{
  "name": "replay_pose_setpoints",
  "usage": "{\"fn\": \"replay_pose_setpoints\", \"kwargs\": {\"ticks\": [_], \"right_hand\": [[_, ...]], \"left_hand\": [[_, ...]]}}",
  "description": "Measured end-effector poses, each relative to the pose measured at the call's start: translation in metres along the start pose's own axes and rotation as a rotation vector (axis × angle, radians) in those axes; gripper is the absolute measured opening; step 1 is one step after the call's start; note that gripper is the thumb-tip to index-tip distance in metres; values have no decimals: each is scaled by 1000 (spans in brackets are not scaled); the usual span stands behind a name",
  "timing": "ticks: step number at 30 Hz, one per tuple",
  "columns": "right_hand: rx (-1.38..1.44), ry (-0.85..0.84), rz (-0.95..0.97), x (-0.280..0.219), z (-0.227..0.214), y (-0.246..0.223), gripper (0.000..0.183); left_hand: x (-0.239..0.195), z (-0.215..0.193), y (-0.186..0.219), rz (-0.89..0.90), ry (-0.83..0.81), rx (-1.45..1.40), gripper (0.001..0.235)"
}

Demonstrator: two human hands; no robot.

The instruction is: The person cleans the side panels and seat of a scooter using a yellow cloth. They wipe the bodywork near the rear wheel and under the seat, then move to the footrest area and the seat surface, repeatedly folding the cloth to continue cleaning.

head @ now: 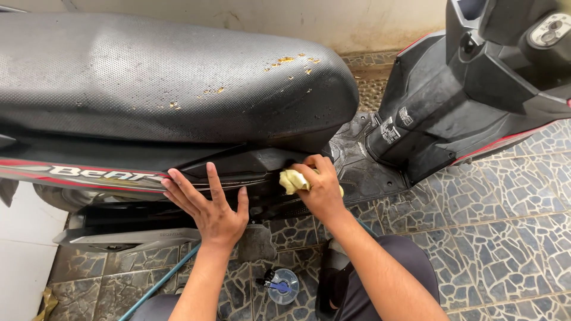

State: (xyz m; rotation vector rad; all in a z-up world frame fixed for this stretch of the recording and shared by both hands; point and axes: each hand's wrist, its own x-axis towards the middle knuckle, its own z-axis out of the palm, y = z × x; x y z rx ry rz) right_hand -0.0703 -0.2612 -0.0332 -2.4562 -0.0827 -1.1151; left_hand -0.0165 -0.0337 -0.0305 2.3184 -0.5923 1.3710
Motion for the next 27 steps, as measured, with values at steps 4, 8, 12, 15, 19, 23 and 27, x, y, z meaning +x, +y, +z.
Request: {"fn": "replay_pose_setpoints", "kwargs": {"ticks": [4,8,12,15,19,23,27], "right_hand": [[-35,-37,62,-15,3,25,34],[-280,-150,225,-34,10,69,33],[-286,-86,223,-23,-13,56,42],[-67,-96,160,-32,7,54,29],[144,74,-70,-11,-14,-15,41],[154,190,-201,4,-12,-42,24],[151,215,-248,-1,3,-26,28]], "left_hand": [[2,-2,1,6,-3,-20,77],[1,-3,0,-1,-32,-34,78],[-1,-3,0,-4,-50,-50,79],[0,-1,2,26,-38,-28,75],[-7,13,8,153,8,-4,64],[-11,25,11,176,-13,51,64],[-16,30,5,156,-38,93,68]]}}
